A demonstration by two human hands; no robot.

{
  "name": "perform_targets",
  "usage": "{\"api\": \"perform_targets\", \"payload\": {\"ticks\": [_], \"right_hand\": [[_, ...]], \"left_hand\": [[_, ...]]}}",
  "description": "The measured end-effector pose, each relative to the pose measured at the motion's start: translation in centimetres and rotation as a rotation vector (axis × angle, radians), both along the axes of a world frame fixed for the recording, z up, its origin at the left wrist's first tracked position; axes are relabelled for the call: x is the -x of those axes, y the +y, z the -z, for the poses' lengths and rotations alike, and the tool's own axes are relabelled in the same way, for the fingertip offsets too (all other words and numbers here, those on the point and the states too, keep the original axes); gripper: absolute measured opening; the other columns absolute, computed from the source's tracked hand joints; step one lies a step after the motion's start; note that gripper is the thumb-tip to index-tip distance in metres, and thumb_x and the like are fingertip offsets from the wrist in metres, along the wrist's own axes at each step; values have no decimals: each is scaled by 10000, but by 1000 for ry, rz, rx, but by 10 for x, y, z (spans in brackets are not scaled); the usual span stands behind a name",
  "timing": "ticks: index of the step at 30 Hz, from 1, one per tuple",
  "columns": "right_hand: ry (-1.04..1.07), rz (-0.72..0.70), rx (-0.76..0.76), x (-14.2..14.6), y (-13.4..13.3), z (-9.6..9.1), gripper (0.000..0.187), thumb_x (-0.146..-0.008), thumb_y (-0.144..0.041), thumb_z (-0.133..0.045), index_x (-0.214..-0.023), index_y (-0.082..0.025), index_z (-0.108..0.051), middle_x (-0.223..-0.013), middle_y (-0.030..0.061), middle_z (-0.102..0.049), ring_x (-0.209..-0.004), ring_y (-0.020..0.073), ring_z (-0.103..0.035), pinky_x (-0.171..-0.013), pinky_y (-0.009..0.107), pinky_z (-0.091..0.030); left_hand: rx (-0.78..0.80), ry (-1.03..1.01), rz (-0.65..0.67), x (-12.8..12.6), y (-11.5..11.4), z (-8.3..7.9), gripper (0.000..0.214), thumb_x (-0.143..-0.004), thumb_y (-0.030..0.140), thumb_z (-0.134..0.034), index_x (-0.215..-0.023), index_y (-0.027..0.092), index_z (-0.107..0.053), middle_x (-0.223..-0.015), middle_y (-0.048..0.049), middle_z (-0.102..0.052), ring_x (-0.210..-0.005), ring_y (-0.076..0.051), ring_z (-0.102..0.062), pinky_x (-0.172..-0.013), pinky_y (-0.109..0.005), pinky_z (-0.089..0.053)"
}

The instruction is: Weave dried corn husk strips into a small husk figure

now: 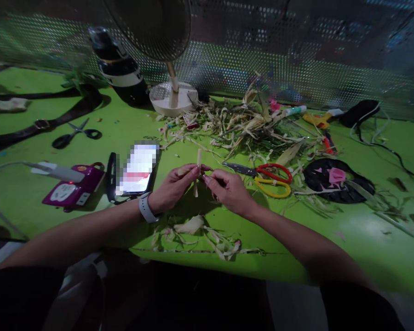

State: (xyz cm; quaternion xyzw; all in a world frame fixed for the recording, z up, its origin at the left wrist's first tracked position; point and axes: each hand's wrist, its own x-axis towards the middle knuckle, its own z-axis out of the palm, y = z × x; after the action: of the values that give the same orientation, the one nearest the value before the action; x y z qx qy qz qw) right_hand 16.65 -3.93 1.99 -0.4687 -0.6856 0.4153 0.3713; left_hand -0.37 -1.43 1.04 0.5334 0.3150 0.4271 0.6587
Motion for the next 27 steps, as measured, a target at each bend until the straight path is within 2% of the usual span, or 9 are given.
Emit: {"api": "perform_targets", "payload": {"ticks": [2,4,8,11,13,15,20,23,27], "right_hand": [[-108,6,-216,2,-2,1,347,-910,-392,-507,-628,-190,-505,-555,-31,-465,-506,87,-411,-515,241,-341],[-157,7,-305,2,-2,2,325,-911,-357,-506,-631,-191,-504,-570,-26,-465,-520,90,-400,-530,248,-331],[-35,42,-33,-5,2,5,334,-910,-434,-502,-671,-201,-507,-547,-36,-479,-481,93,-431,-477,230,-346],[26,91,28,-13,6,3,343,-899,-458,-508,-668,-204,-501,-528,-42,-478,-461,96,-444,-461,229,-360],[-47,110,-118,-17,7,0,312,-901,-396,-515,-658,-202,-501,-540,-39,-472,-483,96,-442,-492,235,-363],[-155,73,-313,-20,7,-3,261,-903,-312,-519,-669,-196,-517,-568,-33,-481,-516,95,-443,-524,237,-360],[-310,-97,-589,-19,7,-2,206,-922,-204,-479,-730,-184,-552,-620,-17,-545,-545,92,-469,-546,230,-359],[-443,-114,-757,-15,5,0,239,-942,-197,-454,-726,-183,-553,-617,-9,-567,-559,100,-473,-567,246,-355],[-695,-181,-1109,-9,1,1,240,-924,-159,-486,-694,-184,-549,-586,-3,-562,-560,121,-459,-559,287,-327]], "left_hand": [[17,12,-80,-1,-1,3,356,-811,482,-664,-947,164,-750,-739,-12,-665,-684,-96,-574,-681,-206,-471],[61,-17,-76,-1,-1,6,341,-810,481,-667,-927,172,-751,-759,-9,-667,-684,-89,-570,-670,-195,-464],[108,-95,29,4,3,8,344,-785,497,-687,-931,192,-750,-893,-41,-705,-859,-151,-627,-833,-273,-496],[-32,3,-31,9,7,7,300,-796,464,-685,-932,208,-757,-972,-59,-694,-956,-174,-616,-898,-306,-482],[-159,109,-102,12,8,4,254,-794,411,-701,-939,211,-759,-958,-57,-676,-927,-158,-605,-865,-285,-483],[-198,168,-98,13,7,1,263,-784,391,-714,-959,197,-748,-886,-49,-673,-826,-137,-605,-776,-261,-492],[-175,191,42,11,4,-1,327,-786,437,-698,-920,141,-729,-806,-48,-695,-663,-109,-583,-639,-230,-470],[-175,206,2,8,2,0,315,-799,442,-679,-798,130,-721,-745,-39,-681,-686,-111,-575,-661,-223,-460],[-96,201,-34,3,-3,1,310,-804,434,-672,-758,128,-690,-680,-16,-653,-629,-94,-539,-618,-211,-440]]}}
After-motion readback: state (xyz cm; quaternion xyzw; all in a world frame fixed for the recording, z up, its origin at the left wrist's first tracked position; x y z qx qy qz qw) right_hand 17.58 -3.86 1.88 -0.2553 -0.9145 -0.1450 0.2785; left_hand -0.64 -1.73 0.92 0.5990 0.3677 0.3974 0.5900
